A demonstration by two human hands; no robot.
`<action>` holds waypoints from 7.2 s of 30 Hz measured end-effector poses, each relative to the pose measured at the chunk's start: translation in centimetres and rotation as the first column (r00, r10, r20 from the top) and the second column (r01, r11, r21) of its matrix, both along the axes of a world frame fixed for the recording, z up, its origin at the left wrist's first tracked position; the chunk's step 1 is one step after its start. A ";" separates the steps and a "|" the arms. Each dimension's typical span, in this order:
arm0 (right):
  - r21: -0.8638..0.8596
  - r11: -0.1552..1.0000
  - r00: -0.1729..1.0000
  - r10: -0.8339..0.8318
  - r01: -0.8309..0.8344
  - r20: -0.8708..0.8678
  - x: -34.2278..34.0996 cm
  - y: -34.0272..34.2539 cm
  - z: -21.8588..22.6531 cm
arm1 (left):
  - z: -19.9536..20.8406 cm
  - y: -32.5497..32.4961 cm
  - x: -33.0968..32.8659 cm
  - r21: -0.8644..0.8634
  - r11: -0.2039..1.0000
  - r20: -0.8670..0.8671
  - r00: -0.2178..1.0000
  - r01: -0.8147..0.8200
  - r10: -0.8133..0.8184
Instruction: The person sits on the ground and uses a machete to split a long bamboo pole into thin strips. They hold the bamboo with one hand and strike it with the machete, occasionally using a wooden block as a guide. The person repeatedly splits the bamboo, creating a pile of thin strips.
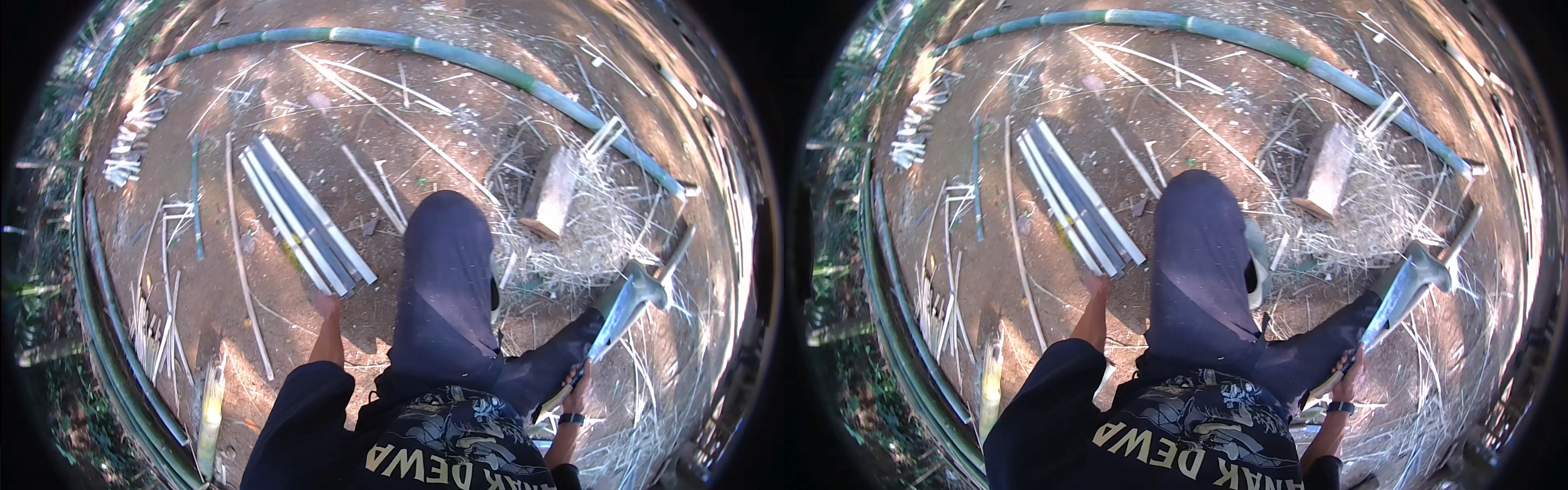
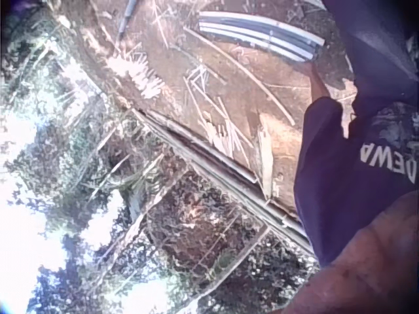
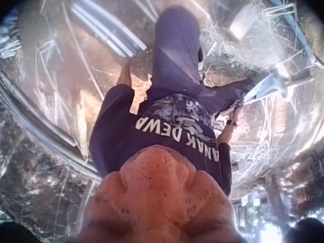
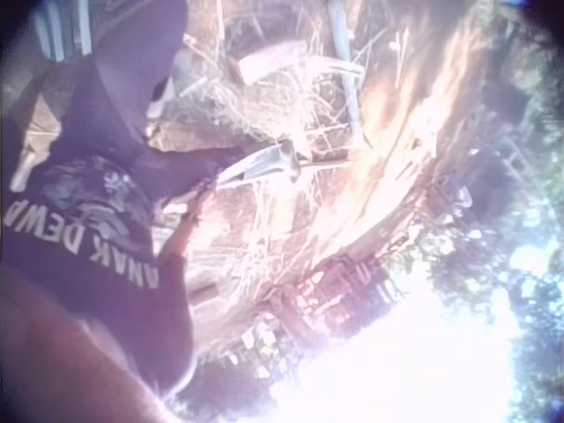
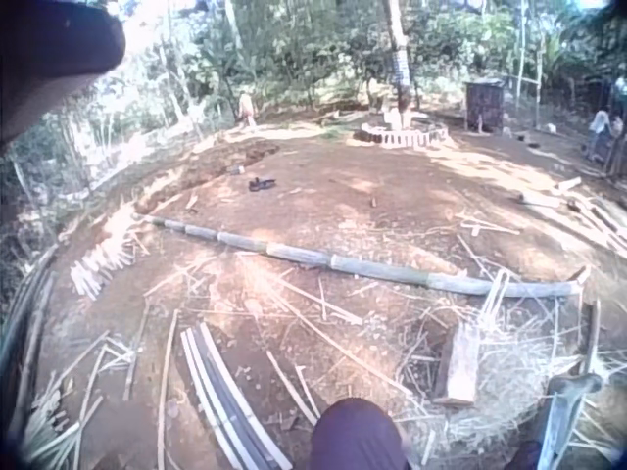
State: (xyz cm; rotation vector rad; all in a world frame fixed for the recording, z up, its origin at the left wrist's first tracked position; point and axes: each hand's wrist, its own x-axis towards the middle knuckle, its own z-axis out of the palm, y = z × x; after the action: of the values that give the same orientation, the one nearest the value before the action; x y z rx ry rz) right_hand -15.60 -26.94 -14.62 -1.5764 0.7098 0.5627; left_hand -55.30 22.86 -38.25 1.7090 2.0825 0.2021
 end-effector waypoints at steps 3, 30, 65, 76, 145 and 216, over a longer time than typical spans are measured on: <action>0.005 0.999 0.999 -0.047 0.047 0.001 0.3 -0.7 0.0 | 2.6 0.3 3.1 0.003 0.995 0.021 0.995 -0.102 0.102; 0.313 0.933 0.983 -0.181 0.179 -0.024 0.5 -3.7 -2.6 | 34.7 -4.1 39.1 0.238 0.402 0.478 0.254 0.884 -0.841; -0.088 0.962 0.965 -0.262 0.258 -0.028 -8.7 -13.8 -10.1 | 32.4 -9.5 20.2 0.591 0.207 0.187 0.117 0.779 -0.975; -0.180 0.945 0.959 -0.255 0.274 0.123 -11.2 -12.5 -8.5 | 35.0 -3.9 31.6 0.670 0.295 0.236 0.181 0.681 -0.955; -0.520 0.844 0.968 -0.007 -0.128 -0.249 -15.3 -9.3 -25.3 | 40.0 -23.0 51.1 -0.058 -0.437 0.175 -0.421 0.898 -0.890; -0.669 0.732 0.911 0.353 -0.127 0.213 4.3 -14.7 13.1 | 36.8 -15.2 60.6 0.000 0.165 0.996 -0.014 0.986 0.086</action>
State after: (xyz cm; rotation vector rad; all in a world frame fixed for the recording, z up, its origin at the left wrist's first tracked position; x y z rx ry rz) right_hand -11.31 -41.65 -1.48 -2.3780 0.4523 0.2230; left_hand 5.27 7.62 -1.41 1.0525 0.0639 -0.1437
